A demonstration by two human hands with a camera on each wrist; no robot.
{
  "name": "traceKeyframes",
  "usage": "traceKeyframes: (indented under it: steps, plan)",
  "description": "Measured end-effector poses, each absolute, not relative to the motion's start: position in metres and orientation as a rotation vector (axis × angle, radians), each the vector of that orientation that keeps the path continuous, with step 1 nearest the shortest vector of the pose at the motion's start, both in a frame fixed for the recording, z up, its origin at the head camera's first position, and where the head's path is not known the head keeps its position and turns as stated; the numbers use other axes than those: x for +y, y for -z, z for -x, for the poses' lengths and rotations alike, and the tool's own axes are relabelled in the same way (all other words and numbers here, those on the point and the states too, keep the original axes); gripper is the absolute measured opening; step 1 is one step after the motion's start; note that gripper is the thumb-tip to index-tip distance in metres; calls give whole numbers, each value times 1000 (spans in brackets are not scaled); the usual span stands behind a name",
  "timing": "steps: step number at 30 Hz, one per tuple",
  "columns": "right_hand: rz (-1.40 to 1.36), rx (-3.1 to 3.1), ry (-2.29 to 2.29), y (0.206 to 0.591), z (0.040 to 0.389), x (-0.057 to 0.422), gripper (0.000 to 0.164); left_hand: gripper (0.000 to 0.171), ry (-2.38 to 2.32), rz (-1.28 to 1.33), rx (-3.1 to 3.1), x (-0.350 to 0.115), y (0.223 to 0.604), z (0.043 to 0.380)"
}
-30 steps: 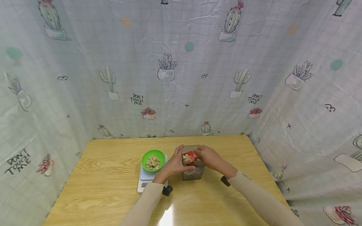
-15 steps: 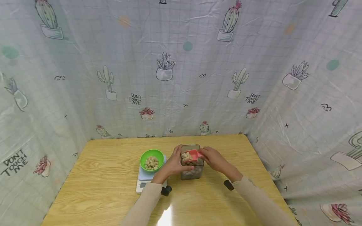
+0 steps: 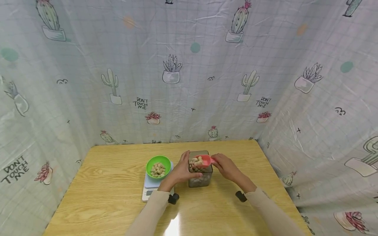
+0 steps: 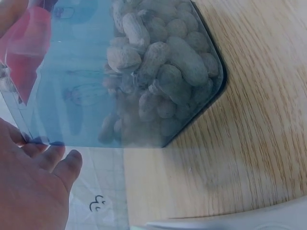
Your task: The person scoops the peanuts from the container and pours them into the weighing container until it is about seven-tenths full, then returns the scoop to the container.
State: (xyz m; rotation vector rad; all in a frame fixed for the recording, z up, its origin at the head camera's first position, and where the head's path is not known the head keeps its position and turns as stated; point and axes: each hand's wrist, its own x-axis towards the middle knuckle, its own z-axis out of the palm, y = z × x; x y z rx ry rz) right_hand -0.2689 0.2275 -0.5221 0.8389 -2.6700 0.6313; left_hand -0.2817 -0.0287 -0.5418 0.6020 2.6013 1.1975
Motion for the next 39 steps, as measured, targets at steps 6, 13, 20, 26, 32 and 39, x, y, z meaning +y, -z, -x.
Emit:
traceKeyframes:
  steps: [6, 13, 20, 26, 32, 39]
  plan:
    - [-810, -2673, -612, 518, 268, 234, 20, 129, -1192, -622, 2598, -27, 542, 280]
    - [-839, -2622, -581, 504, 271, 240, 18, 126, -1185, -625, 2623, -27, 539, 279]
    - [-888, -2596, -546, 487, 276, 241, 18, 109, -1192, -681, 2675, -34, 525, 278]
    - [-903, -2576, -550, 473, 278, 236, 18, 106, -1196, -678, 2726, -46, 506, 278]
    - [-871, -2637, -574, 463, 284, 227, 23, 107, -1226, -600, 2748, -64, 497, 277]
    - [-916, -2573, -543, 460, 289, 208, 20, 105, -1237, -573, 2779, -90, 498, 274]
